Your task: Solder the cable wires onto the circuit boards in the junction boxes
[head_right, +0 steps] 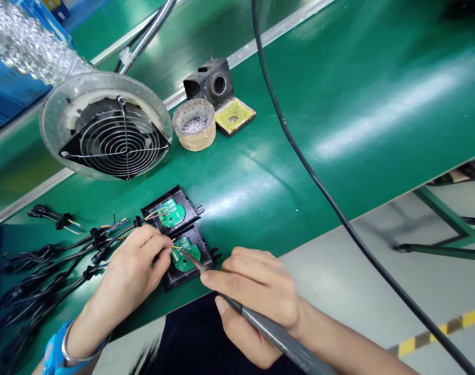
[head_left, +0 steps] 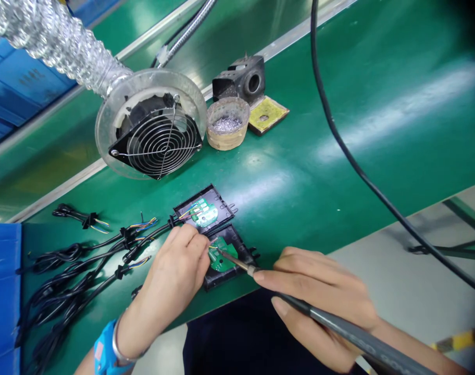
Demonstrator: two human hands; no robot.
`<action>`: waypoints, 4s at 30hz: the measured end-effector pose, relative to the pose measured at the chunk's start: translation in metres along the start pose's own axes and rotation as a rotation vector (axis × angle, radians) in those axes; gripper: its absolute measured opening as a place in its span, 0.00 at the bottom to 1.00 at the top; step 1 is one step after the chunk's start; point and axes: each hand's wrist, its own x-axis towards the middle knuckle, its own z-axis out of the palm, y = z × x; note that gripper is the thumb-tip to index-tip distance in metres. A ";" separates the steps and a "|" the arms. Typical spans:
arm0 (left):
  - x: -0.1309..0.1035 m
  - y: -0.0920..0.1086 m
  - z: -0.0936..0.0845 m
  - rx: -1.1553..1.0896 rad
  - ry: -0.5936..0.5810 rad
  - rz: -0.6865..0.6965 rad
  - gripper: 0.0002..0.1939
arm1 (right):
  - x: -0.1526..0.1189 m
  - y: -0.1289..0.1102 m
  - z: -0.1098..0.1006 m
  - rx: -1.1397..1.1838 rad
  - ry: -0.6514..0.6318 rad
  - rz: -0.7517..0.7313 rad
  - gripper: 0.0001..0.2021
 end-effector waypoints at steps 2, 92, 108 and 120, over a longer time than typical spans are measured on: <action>0.000 0.000 0.000 0.006 0.011 0.004 0.08 | 0.000 -0.001 -0.004 0.000 0.008 0.005 0.16; -0.032 -0.031 -0.032 0.286 0.084 -0.043 0.21 | 0.018 0.040 0.016 -0.228 0.155 0.089 0.14; 0.001 -0.032 -0.069 -0.895 -0.609 -0.341 0.21 | 0.043 0.009 0.035 -0.385 0.024 -0.162 0.16; -0.099 -0.042 0.004 0.208 0.114 -0.146 0.45 | 0.055 0.047 0.040 -0.261 -0.181 -0.306 0.10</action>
